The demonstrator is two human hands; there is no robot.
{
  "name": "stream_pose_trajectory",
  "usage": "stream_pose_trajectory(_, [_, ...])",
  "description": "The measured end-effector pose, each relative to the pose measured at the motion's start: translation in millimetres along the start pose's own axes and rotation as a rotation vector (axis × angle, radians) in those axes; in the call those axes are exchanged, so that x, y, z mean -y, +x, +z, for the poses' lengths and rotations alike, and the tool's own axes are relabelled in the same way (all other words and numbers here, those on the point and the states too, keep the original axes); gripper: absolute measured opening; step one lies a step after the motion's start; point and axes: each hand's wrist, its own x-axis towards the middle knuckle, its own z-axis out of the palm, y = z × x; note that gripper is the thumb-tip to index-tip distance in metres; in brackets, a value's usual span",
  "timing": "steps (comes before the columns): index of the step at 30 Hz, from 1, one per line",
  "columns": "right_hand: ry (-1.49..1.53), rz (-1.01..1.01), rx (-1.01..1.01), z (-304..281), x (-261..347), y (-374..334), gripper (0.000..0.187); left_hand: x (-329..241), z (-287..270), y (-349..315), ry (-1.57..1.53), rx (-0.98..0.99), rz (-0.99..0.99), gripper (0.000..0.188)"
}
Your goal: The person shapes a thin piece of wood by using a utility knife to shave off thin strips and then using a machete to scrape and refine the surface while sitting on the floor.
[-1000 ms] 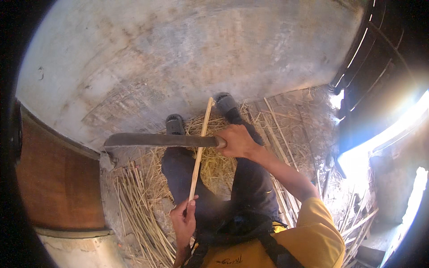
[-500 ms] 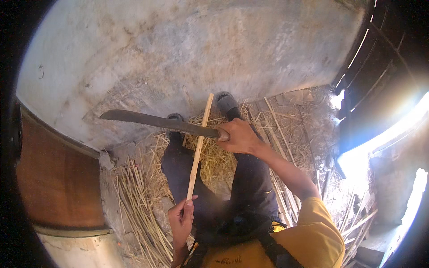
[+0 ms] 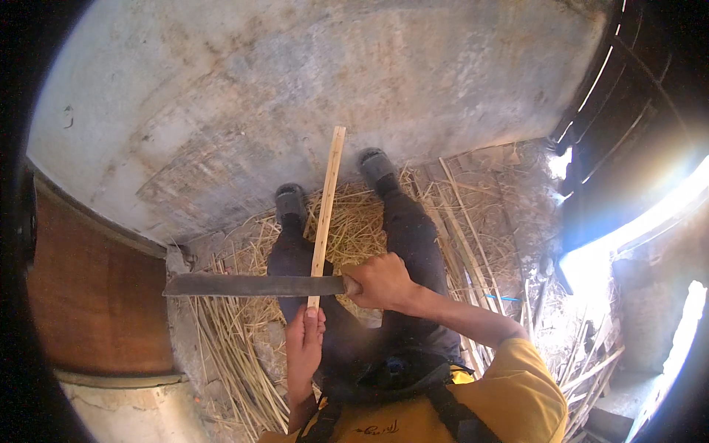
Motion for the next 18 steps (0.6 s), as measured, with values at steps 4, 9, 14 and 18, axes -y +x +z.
stream_pose_trajectory(4, [0.035,0.014,0.0,1.0,-2.2,7.4,0.025,6.8,-1.3,-1.4,0.05,-0.03,-0.002,0.037])
stream_pose_trajectory(9, [0.057,0.044,-0.014,2.0,3.3,9.2,0.027,12.6,-3.6,3.5,0.035,-0.04,0.017,0.039])
stream_pose_trajectory(14, [-0.009,0.021,-0.012,-3.3,4.5,6.3,0.029,0.4,2.4,6.3,0.089,-0.05,0.026,0.042])
stream_pose_trajectory(18, [0.033,0.054,-0.1,3.5,-7.1,16.4,0.027,10.1,-1.5,3.5,0.071,-0.043,0.003,0.042])
